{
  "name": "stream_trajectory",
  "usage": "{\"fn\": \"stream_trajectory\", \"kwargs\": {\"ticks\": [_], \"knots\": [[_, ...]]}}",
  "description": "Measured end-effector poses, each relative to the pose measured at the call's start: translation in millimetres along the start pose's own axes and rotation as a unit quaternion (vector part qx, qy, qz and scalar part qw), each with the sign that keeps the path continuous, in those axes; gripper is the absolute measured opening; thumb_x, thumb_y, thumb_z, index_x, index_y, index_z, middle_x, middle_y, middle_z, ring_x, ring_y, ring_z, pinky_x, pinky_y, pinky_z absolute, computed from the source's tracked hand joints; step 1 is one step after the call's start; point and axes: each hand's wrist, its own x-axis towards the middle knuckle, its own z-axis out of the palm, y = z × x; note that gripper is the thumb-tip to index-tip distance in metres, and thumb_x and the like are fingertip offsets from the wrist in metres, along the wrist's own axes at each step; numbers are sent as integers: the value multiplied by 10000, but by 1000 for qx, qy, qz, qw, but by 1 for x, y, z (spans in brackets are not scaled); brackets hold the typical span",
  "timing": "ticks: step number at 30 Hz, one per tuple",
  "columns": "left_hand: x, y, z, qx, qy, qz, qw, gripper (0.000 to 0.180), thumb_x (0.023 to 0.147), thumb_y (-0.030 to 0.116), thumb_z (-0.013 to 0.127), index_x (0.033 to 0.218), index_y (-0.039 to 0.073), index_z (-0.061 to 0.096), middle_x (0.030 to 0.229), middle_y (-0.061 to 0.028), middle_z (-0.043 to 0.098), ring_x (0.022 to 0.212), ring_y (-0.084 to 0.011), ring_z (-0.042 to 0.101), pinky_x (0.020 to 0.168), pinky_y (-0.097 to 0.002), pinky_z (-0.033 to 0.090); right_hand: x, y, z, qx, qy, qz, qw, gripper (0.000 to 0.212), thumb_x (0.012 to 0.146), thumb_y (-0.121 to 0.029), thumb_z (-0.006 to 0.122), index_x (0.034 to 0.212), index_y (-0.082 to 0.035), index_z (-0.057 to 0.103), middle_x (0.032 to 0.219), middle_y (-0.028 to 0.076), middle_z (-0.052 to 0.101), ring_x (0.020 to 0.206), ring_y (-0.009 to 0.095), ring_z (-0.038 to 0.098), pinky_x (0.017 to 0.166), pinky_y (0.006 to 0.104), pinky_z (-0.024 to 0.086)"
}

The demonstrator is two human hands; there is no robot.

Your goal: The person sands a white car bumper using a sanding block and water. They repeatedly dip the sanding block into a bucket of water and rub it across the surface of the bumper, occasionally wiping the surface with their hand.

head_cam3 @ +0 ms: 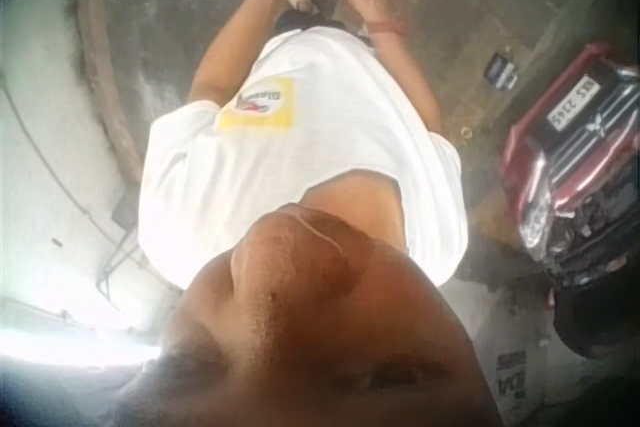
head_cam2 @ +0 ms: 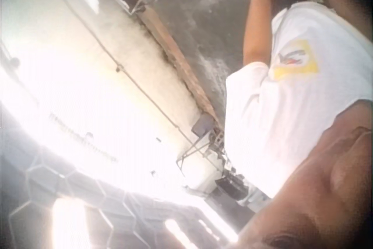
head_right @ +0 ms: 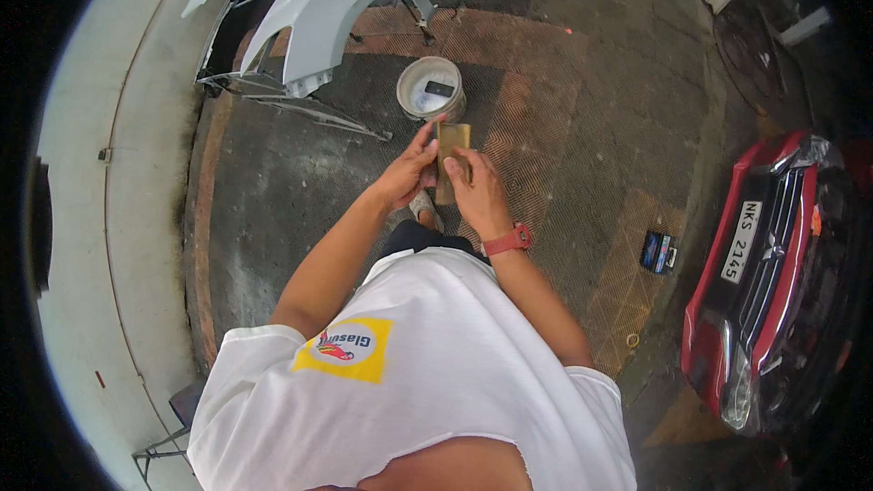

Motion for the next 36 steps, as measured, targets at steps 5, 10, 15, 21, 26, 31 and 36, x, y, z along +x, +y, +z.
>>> {"fn": "stream_trajectory", "kwargs": {"ticks": [5, 10, 15, 21, 26, 31, 36], "knots": [[-15, 3, -28, -125, 27, 45, 991, 602, 1216, 330, 405, 1769, 384, 172, 1692, -95, 417, 1449, -258, 538, 1111, -471, 565, 15, -15, 20, -139, -12, -112, 984, 408, 1042, -286, 696, 1385, -64, 699, 1332, 232, 678, 1229, 421, 670, 1044, 479, 546], [-18, 10, -60, -205, 45, 66, 976, 637, 1205, 319, 430, 1773, 363, 145, 1733, -82, 374, 1500, -273, 515, 1177, -450, 534, 45, -35, 52, -84, -54, -105, 989, 506, 982, -295, 769, 1433, -91, 661, 1311, 201, 698, 1153, 390, 703, 975, 454, 578], [-15, 27, -119, -168, 67, 89, 979, 666, 1197, 320, 473, 1781, 331, 154, 1746, -70, 363, 1557, -251, 429, 1259, -402, 421, 76, -43, 120, -91, -39, -82, 992, 560, 965, -303, 791, 1446, -62, 634, 1350, 202, 718, 1110, 384, 727, 957, 452, 589], [-35, 50, -231, -137, 134, 138, 972, 566, 1223, 343, 373, 1771, 307, 238, 1754, -85, 354, 1537, -260, 432, 1263, -399, 407, 118, -109, 224, -67, -65, -74, 993, 539, 989, -301, 743, 1454, -56, 624, 1419, 232, 673, 1300, 433, 652, 1109, 498, 527], [-41, 81, -314, -80, 177, 161, 968, 554, 1224, 353, 352, 1768, 315, 254, 1760, -106, 368, 1532, -273, 457, 1258, -383, 413, 153, -142, 308, -22, -55, -61, 996, 508, 1027, -293, 700, 1467, -52, 621, 1441, 214, 659, 1348, 416, 616, 1154, 493, 492], [-32, 97, -356, 88, 230, 178, 953, 600, 1217, 388, 390, 1780, 261, 226, 1746, -130, 398, 1505, -273, 494, 1230, -384, 429, 177, -136, 361, 12, -21, -47, 999, 531, 1059, -345, 680, 1509, -70, 617, 1545, 250, 579, 1422, 440, 551, 1203, 499, 444], [0, 124, -353, -14, 252, 184, 950, 770, 1150, 363, 590, 1775, 126, 207, 1667, -224, 481, 1481, -268, 528, 1212, -386, 439, 217, -133, 345, -34, -23, -82, 996, 689, 996, -527, 770, 1531, -113, 643, 1740, 281, 349, 1561, 479, 424, 1267, 513, 371]]}}
